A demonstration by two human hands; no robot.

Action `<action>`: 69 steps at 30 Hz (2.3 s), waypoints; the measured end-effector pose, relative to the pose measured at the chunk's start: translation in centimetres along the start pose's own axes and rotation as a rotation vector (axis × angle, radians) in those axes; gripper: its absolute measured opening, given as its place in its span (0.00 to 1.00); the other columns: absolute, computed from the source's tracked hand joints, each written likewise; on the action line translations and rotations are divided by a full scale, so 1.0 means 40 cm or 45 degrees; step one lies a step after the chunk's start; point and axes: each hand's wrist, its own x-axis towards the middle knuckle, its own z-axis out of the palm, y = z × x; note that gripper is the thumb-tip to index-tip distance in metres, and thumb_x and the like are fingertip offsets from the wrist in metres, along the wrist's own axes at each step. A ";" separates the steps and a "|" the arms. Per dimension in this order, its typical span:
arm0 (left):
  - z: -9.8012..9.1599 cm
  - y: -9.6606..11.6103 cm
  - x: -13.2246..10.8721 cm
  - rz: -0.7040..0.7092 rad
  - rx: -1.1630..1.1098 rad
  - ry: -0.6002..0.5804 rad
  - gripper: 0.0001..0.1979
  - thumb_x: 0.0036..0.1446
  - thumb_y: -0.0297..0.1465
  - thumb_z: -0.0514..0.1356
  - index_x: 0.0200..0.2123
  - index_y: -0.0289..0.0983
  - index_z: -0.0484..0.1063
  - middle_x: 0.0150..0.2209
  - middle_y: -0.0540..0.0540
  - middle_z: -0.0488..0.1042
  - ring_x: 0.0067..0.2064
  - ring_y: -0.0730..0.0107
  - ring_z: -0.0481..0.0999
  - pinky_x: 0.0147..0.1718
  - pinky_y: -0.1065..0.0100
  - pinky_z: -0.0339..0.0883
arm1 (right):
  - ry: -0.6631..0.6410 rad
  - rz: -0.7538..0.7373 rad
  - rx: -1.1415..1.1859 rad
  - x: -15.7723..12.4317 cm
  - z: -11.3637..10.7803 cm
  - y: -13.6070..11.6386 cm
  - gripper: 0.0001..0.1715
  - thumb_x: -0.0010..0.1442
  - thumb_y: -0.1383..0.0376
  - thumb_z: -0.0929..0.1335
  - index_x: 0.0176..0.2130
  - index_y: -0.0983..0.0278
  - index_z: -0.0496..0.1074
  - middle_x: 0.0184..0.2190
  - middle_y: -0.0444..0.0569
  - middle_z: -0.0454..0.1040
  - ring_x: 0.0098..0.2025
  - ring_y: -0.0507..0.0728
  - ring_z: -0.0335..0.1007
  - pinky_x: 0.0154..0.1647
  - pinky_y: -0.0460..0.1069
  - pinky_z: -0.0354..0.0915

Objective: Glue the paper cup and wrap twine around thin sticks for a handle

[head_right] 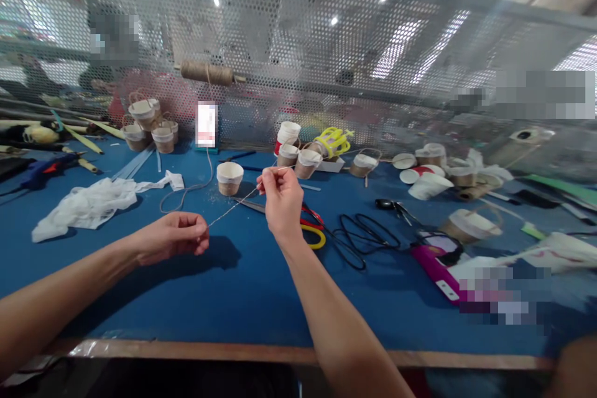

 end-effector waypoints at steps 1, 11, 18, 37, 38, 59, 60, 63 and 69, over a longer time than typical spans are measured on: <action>-0.003 0.001 0.000 -0.048 -0.190 -0.080 0.14 0.48 0.40 0.61 0.26 0.33 0.67 0.23 0.47 0.71 0.25 0.73 0.69 0.29 0.70 0.59 | 0.007 0.008 0.027 0.003 -0.001 0.001 0.05 0.54 0.64 0.66 0.28 0.63 0.65 0.22 0.41 0.69 0.21 0.47 0.64 0.23 0.45 0.62; 0.018 -0.008 -0.012 -0.089 -0.588 -0.392 0.13 0.46 0.37 0.64 0.23 0.33 0.66 0.21 0.50 0.64 0.25 0.76 0.64 0.26 0.72 0.55 | -0.041 0.032 0.117 -0.005 0.003 -0.001 0.06 0.54 0.63 0.66 0.29 0.62 0.64 0.23 0.41 0.68 0.22 0.48 0.63 0.24 0.46 0.62; 0.023 -0.015 -0.007 0.093 0.324 -0.118 0.15 0.48 0.38 0.60 0.19 0.36 0.61 0.18 0.52 0.61 0.23 0.75 0.58 0.25 0.70 0.51 | -0.106 0.015 -0.023 -0.014 0.009 -0.028 0.06 0.54 0.62 0.66 0.29 0.62 0.65 0.21 0.41 0.69 0.21 0.48 0.63 0.23 0.46 0.62; 0.001 -0.004 -0.006 0.093 0.198 -0.053 0.14 0.47 0.36 0.61 0.19 0.35 0.62 0.19 0.53 0.64 0.23 0.78 0.59 0.25 0.71 0.50 | -0.048 0.019 0.040 0.002 -0.004 0.002 0.07 0.54 0.61 0.66 0.29 0.62 0.65 0.22 0.41 0.69 0.22 0.47 0.64 0.23 0.45 0.62; 0.002 -0.003 -0.007 0.106 0.197 -0.061 0.14 0.47 0.36 0.62 0.19 0.35 0.62 0.19 0.53 0.64 0.23 0.78 0.60 0.25 0.71 0.51 | -0.054 0.028 0.047 0.001 -0.004 0.001 0.07 0.54 0.61 0.66 0.30 0.62 0.65 0.22 0.41 0.69 0.22 0.47 0.64 0.23 0.45 0.62; -0.008 -0.034 0.022 0.046 -0.510 0.154 0.11 0.45 0.29 0.65 0.23 0.33 0.64 0.21 0.51 0.67 0.24 0.78 0.66 0.25 0.74 0.59 | 0.046 0.020 0.118 0.007 -0.002 -0.010 0.06 0.53 0.63 0.67 0.29 0.63 0.65 0.21 0.40 0.68 0.21 0.47 0.63 0.22 0.45 0.62; -0.008 -0.035 0.024 0.047 -0.518 0.204 0.10 0.45 0.29 0.65 0.23 0.33 0.65 0.20 0.51 0.67 0.24 0.78 0.66 0.25 0.74 0.59 | 0.043 0.018 0.107 0.006 -0.001 -0.010 0.06 0.53 0.63 0.67 0.29 0.63 0.65 0.21 0.40 0.69 0.21 0.47 0.64 0.22 0.45 0.62; -0.010 -0.037 0.030 0.065 -0.553 0.304 0.09 0.43 0.27 0.65 0.22 0.32 0.66 0.18 0.51 0.66 0.24 0.78 0.66 0.25 0.74 0.61 | 0.030 0.001 0.101 0.002 0.001 -0.007 0.07 0.53 0.63 0.67 0.29 0.63 0.65 0.21 0.40 0.69 0.21 0.47 0.64 0.22 0.44 0.62; -0.012 -0.045 0.032 0.282 -0.240 0.429 0.09 0.45 0.30 0.64 0.23 0.34 0.65 0.21 0.52 0.67 0.24 0.79 0.64 0.27 0.74 0.59 | 0.027 0.025 0.152 0.001 -0.001 0.000 0.07 0.53 0.62 0.68 0.29 0.63 0.65 0.21 0.40 0.69 0.20 0.46 0.63 0.21 0.44 0.62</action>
